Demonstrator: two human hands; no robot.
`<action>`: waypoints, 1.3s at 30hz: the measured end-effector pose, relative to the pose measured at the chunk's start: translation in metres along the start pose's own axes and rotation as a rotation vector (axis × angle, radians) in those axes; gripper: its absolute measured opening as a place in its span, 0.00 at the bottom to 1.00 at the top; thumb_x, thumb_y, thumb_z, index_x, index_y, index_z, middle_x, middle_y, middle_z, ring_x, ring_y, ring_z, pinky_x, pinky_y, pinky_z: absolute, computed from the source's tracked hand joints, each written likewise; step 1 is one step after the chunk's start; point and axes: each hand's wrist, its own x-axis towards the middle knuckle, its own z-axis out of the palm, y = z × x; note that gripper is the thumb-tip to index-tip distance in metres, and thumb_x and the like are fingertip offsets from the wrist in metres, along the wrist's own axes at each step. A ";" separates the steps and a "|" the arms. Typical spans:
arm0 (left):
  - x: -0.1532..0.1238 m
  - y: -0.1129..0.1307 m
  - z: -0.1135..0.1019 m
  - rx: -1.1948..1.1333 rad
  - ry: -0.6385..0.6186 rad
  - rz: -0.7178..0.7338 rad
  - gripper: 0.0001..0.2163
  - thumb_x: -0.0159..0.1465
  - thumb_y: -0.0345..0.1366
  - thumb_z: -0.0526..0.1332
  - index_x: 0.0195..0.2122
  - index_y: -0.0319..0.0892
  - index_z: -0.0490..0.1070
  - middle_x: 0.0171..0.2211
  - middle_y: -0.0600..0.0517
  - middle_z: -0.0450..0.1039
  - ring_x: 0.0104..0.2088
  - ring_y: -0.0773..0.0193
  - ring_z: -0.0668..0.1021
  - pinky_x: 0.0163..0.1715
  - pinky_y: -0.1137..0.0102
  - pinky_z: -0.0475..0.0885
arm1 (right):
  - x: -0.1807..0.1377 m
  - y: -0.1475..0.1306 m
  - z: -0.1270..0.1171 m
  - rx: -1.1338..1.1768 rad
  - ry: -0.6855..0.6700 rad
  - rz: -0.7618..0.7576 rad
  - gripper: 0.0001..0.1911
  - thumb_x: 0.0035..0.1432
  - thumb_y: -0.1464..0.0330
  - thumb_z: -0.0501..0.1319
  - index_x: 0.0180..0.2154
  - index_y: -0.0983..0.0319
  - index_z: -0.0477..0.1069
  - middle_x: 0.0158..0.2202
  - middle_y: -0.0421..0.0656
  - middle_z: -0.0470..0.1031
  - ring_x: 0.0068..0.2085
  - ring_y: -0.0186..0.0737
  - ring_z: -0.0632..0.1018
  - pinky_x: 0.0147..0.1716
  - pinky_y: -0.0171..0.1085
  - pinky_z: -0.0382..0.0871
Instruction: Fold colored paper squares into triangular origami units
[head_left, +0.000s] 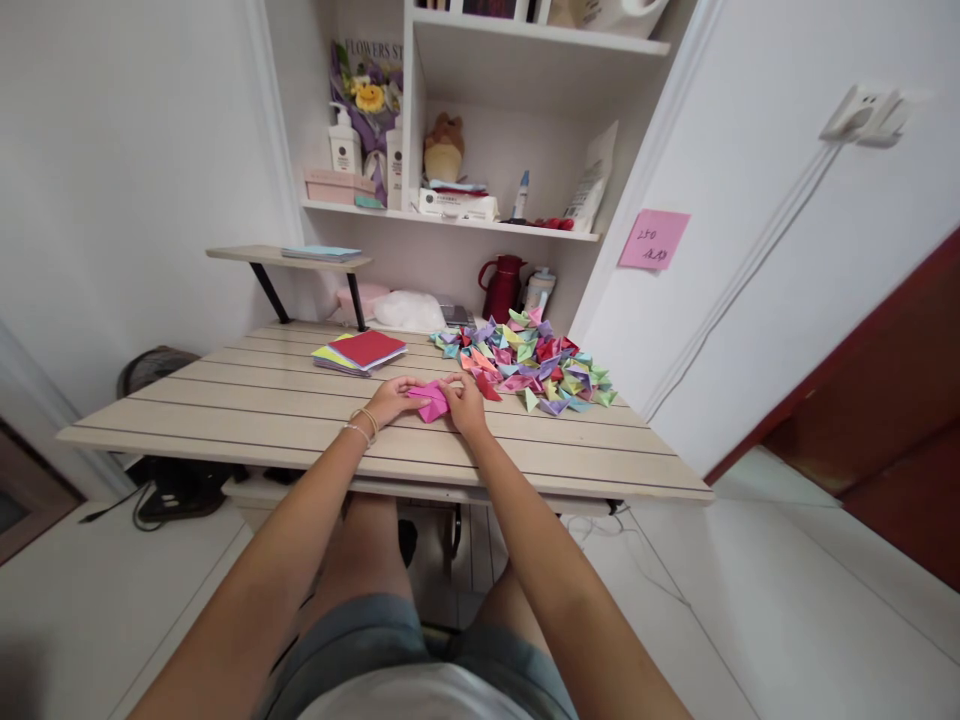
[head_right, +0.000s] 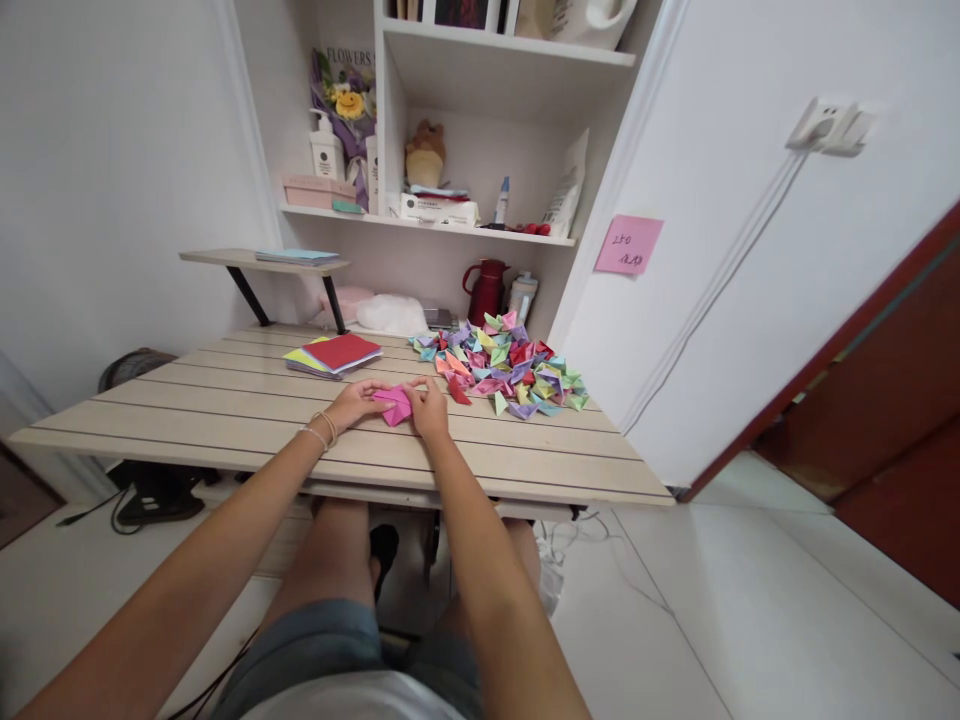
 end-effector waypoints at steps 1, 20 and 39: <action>0.001 -0.001 -0.001 -0.003 0.004 0.003 0.24 0.38 0.37 0.73 0.37 0.36 0.73 0.34 0.46 0.76 0.35 0.61 0.77 0.40 0.63 0.70 | 0.000 0.000 0.000 0.005 -0.035 0.003 0.15 0.53 0.56 0.57 0.34 0.61 0.69 0.16 0.34 0.66 0.16 0.33 0.67 0.17 0.31 0.58; 0.005 -0.006 0.000 0.084 0.114 0.033 0.17 0.54 0.48 0.61 0.31 0.36 0.69 0.17 0.52 0.72 0.17 0.67 0.74 0.19 0.73 0.69 | -0.001 -0.002 0.001 -0.131 -0.154 -0.070 0.15 0.52 0.58 0.59 0.37 0.59 0.77 0.32 0.40 0.79 0.28 0.38 0.76 0.33 0.35 0.69; 0.003 -0.004 0.003 0.103 0.074 -0.001 0.18 0.54 0.48 0.61 0.34 0.37 0.71 0.29 0.47 0.76 0.22 0.65 0.77 0.24 0.71 0.70 | -0.002 -0.004 0.000 -0.212 -0.143 -0.049 0.18 0.57 0.56 0.53 0.32 0.60 0.77 0.19 0.38 0.74 0.25 0.38 0.75 0.29 0.33 0.65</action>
